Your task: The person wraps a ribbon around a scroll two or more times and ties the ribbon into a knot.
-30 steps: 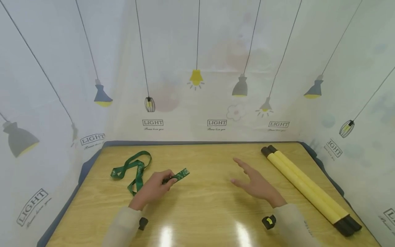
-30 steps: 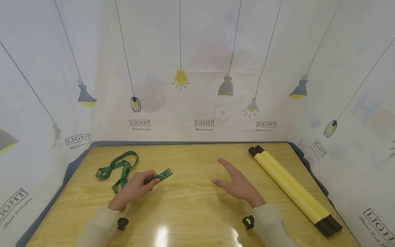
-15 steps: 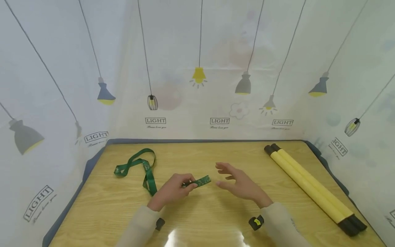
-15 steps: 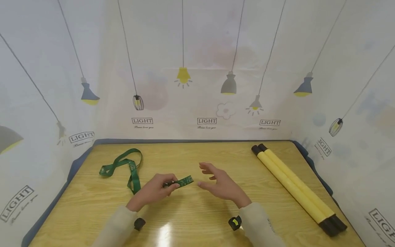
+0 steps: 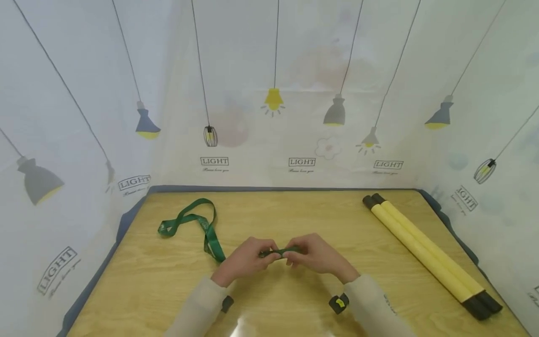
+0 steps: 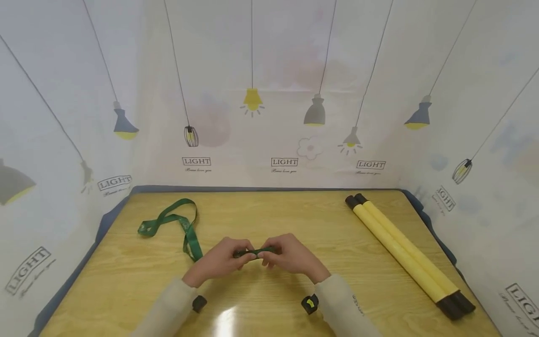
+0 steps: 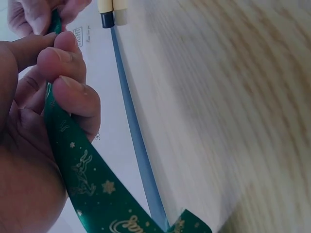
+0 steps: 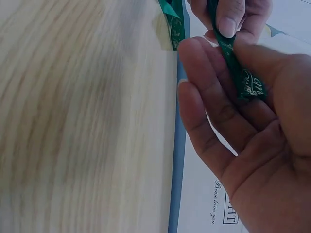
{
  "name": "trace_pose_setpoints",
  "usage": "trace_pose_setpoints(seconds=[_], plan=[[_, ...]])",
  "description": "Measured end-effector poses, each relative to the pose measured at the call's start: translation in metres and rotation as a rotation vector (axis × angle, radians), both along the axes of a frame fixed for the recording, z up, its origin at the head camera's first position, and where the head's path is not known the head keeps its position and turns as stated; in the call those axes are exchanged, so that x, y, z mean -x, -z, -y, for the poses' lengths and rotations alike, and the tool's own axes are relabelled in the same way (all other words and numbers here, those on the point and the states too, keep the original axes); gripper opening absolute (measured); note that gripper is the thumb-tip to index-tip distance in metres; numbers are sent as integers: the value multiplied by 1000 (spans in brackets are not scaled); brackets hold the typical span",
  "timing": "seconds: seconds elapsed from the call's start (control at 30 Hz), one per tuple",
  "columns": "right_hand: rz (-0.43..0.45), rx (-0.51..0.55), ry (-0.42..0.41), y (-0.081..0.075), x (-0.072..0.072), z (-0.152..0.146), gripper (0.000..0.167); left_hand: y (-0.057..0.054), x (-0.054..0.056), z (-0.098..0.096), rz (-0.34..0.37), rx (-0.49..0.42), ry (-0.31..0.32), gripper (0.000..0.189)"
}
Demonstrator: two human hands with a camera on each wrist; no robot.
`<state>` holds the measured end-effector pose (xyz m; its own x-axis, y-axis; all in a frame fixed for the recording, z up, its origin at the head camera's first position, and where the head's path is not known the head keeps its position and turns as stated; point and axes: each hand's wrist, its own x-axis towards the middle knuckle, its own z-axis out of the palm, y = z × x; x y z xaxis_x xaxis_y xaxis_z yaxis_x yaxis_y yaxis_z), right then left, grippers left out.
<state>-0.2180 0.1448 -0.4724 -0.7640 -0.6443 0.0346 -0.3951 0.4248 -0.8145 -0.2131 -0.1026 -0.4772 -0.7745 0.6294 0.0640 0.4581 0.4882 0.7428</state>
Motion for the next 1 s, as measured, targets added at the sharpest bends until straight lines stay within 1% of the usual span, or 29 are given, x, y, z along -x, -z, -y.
trace_pose_setpoints(seconds=[0.13, 0.23, 0.33, 0.47, 0.57, 0.77, 0.9, 1.0], plan=[[12, 16, -14, 1, 0, -3, 25, 2, 1, 2, 20, 8, 8, 22], [10, 20, 13, 0, 1, -7, 27, 2, 2, 8, 40, 7, 1, 28], [-13, 11, 48, -2, 3, -13, 27, 1, 4, 17, 54, 9, -11, 32], [-39, -7, 78, -4, 5, -22, 28, 2, 6, 31, 63, 47, -33, 37], [-44, -10, 94, -5, 7, -29, 29, 3, 8, 39, 56, 77, -46, 39], [-48, -17, 134, -5, 9, -41, 30, 4, 13, 55, 59, 92, -54, 41], [-45, -13, 154, -8, 10, -48, 30, 3, 16, 67, 65, 108, -64, 40], [-31, -14, 180, -10, 10, -55, 27, 2, 19, 76, 52, 127, -67, 38]])
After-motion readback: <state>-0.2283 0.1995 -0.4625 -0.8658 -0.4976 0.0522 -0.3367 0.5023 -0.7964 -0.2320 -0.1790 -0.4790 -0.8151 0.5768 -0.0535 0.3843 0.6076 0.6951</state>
